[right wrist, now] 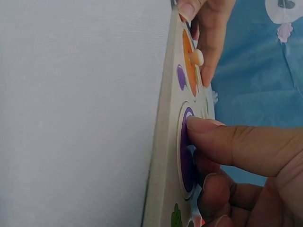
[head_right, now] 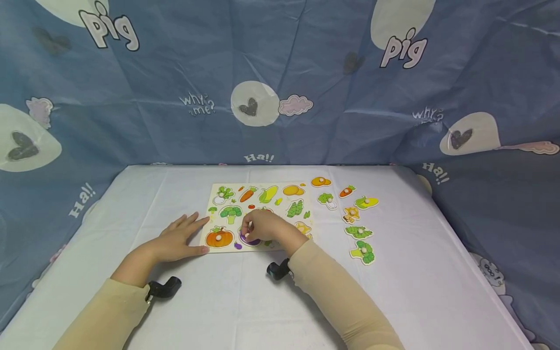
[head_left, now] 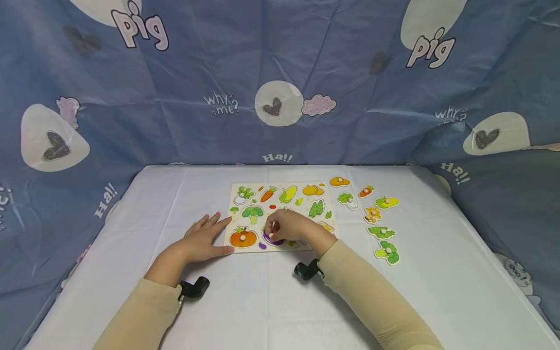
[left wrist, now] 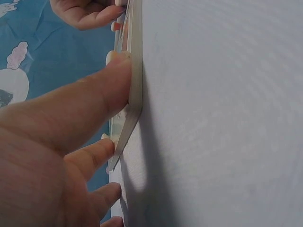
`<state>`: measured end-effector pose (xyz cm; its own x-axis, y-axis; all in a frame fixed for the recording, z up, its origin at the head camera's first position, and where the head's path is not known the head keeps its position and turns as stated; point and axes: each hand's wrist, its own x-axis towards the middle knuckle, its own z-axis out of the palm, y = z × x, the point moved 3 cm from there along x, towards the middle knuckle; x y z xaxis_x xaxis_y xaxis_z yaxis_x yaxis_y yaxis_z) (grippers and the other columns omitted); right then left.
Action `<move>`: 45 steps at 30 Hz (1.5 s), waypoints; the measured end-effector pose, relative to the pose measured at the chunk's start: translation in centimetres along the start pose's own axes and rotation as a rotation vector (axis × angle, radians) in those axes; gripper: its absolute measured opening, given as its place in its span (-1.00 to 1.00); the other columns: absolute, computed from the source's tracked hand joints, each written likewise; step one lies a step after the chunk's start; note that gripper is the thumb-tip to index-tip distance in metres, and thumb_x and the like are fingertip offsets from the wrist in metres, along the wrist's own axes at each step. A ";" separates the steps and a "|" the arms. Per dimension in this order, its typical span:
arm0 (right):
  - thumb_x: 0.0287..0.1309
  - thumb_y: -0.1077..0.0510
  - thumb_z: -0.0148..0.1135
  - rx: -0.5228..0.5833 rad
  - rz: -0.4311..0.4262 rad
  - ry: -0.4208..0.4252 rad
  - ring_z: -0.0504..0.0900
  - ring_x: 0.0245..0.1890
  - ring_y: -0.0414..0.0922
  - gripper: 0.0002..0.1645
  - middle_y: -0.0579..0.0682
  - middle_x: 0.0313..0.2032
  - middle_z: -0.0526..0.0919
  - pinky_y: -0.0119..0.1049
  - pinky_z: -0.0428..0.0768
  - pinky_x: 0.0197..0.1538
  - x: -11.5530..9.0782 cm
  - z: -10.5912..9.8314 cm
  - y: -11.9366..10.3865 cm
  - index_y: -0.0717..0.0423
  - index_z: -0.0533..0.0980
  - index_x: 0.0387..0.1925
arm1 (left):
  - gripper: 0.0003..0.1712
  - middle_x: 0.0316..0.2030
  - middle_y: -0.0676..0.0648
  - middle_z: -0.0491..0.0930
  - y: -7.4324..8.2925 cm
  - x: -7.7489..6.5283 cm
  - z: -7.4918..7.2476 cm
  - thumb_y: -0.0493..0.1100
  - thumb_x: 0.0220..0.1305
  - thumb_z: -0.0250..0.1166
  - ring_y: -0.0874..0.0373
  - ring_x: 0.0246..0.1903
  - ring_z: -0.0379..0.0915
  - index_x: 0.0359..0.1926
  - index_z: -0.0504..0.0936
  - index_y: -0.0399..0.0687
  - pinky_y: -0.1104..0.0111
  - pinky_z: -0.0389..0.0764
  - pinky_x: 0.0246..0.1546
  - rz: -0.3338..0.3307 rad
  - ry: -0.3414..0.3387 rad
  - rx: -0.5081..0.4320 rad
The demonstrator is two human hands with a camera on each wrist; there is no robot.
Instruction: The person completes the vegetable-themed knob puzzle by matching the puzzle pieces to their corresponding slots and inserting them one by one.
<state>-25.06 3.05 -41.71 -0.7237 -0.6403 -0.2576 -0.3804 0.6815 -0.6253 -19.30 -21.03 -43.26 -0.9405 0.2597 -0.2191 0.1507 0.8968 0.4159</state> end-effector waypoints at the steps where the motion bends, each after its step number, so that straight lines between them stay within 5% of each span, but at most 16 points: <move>1: 0.15 0.28 0.43 -0.006 0.002 0.003 0.51 -0.34 -0.15 -0.87 -0.10 -0.38 0.60 -0.33 0.50 -0.26 -0.1 0.0 -0.1 0.01 0.62 -0.37 | 0.09 0.53 -0.36 -0.04 0.0 0.0 0.0 0.35 0.14 0.36 -0.44 0.48 -0.28 0.54 0.18 -0.04 -0.31 -0.21 0.40 0.000 0.000 0.001; 20: 0.18 0.20 0.42 -0.032 0.036 0.026 0.55 -0.31 -0.14 -0.89 -0.13 -0.32 0.62 -0.26 0.55 -0.18 -1.2 -1.2 -0.4 -0.07 0.63 -0.31 | 0.07 0.52 -0.37 -0.03 0.2 -0.1 -0.1 0.33 0.14 0.37 -0.45 0.48 -0.27 0.53 0.20 -0.05 -0.31 -0.20 0.40 0.003 0.006 -0.001; 33: 0.20 0.26 0.39 -0.025 -0.028 0.055 0.54 -0.27 -0.12 -0.85 -0.10 -0.33 0.60 -0.28 0.55 -0.22 -4.5 -4.4 -0.4 0.08 0.62 -0.19 | 0.07 0.52 -0.37 -0.03 0.0 -0.1 -0.1 0.33 0.14 0.37 -0.46 0.47 -0.26 0.53 0.20 -0.05 -0.32 -0.19 0.39 0.011 0.009 0.003; 45: 0.23 0.25 0.36 -0.011 0.018 0.110 0.50 -0.38 -0.06 -0.89 -0.05 -0.35 0.56 -0.24 0.51 -0.29 -8.6 -7.1 1.3 0.06 0.61 -0.21 | 0.08 0.53 -0.36 -0.03 0.0 -0.1 0.0 0.36 0.14 0.36 -0.46 0.48 -0.26 0.53 0.20 -0.04 -0.33 -0.18 0.39 0.003 0.008 0.007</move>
<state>-23.39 11.91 -35.06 -0.7891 -0.5853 -0.1864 -0.3721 0.6969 -0.6131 -19.25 -21.07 -43.25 -0.9424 0.2595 -0.2111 0.1554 0.8985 0.4106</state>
